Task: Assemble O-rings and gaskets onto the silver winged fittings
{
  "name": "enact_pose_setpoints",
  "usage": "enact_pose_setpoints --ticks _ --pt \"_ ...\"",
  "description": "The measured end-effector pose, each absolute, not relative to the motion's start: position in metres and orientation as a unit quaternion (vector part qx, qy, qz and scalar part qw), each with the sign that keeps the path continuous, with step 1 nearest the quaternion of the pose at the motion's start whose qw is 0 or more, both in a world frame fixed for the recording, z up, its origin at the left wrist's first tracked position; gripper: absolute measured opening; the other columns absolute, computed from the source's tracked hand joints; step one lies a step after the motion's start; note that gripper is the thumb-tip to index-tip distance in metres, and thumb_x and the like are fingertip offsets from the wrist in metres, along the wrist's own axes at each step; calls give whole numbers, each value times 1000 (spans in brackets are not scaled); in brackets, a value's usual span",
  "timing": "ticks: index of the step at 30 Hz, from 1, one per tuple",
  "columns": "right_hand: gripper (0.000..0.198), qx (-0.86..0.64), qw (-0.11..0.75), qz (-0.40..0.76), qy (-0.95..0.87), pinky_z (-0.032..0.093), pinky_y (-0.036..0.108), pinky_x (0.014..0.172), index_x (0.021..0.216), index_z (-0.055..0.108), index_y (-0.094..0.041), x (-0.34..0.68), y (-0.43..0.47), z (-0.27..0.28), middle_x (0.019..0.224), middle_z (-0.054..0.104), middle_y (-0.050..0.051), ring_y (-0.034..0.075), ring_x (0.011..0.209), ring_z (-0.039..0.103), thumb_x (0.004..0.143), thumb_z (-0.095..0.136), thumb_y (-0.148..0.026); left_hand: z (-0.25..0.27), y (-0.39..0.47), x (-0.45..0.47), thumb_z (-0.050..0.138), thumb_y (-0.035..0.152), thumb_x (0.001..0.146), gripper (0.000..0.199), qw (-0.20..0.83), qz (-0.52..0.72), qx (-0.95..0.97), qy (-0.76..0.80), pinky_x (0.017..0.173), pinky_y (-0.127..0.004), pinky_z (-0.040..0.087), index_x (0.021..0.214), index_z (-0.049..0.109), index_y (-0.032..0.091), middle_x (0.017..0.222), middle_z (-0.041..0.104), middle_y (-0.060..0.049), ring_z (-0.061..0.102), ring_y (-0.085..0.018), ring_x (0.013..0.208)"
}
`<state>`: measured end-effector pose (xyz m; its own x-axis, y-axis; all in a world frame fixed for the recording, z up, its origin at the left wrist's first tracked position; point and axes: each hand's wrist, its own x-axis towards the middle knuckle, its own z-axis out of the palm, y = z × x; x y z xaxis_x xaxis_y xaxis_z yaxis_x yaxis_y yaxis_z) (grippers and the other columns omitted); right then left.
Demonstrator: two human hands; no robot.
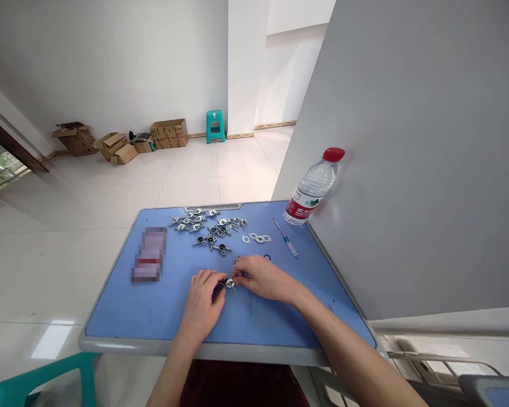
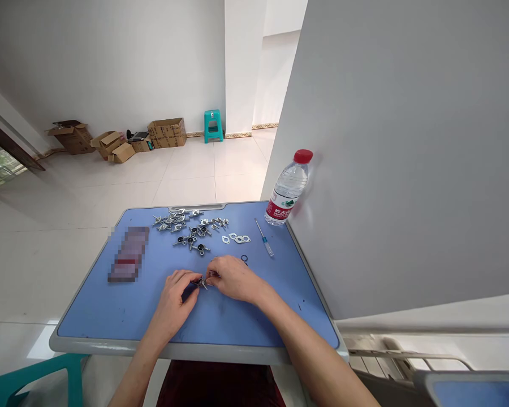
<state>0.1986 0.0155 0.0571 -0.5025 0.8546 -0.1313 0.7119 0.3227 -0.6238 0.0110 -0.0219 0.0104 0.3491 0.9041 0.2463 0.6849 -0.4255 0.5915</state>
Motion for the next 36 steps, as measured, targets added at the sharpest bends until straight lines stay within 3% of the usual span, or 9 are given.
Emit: enact_pose_setpoints --ticks 9,15,27,36 --pt "16 -522 108 352 -769 28 23 54 69 63 -16 192 13 59 67 60 -1 10 59 46 84 57 -13 7 -22 13 62 14 86 31 130 266 823 484 80 -40 47 115 58 22 100 66 -4 59 -24 93" --pt "13 -546 95 343 -758 30 23 55 75 66 -17 199 17 61 69 61 -1 12 62 49 85 58 -18 3 -20 14 57 17 92 17 90 269 826 487 76 -38 47 106 62 22 97 66 -4 60 -23 90" --pt "14 -537 26 308 -785 32 25 60 81 69 -18 196 12 61 82 71 4 19 78 63 83 57 -11 5 -21 14 51 21 96 14 148 273 813 493 77 -39 48 104 62 21 98 66 -5 59 -23 91" --pt "14 -531 12 313 -787 28 26 59 77 65 -18 196 9 57 82 70 3 17 76 61 83 55 -10 11 -15 7 55 16 93 14 208 243 820 474 76 -37 48 103 65 22 98 67 -3 60 -21 89"
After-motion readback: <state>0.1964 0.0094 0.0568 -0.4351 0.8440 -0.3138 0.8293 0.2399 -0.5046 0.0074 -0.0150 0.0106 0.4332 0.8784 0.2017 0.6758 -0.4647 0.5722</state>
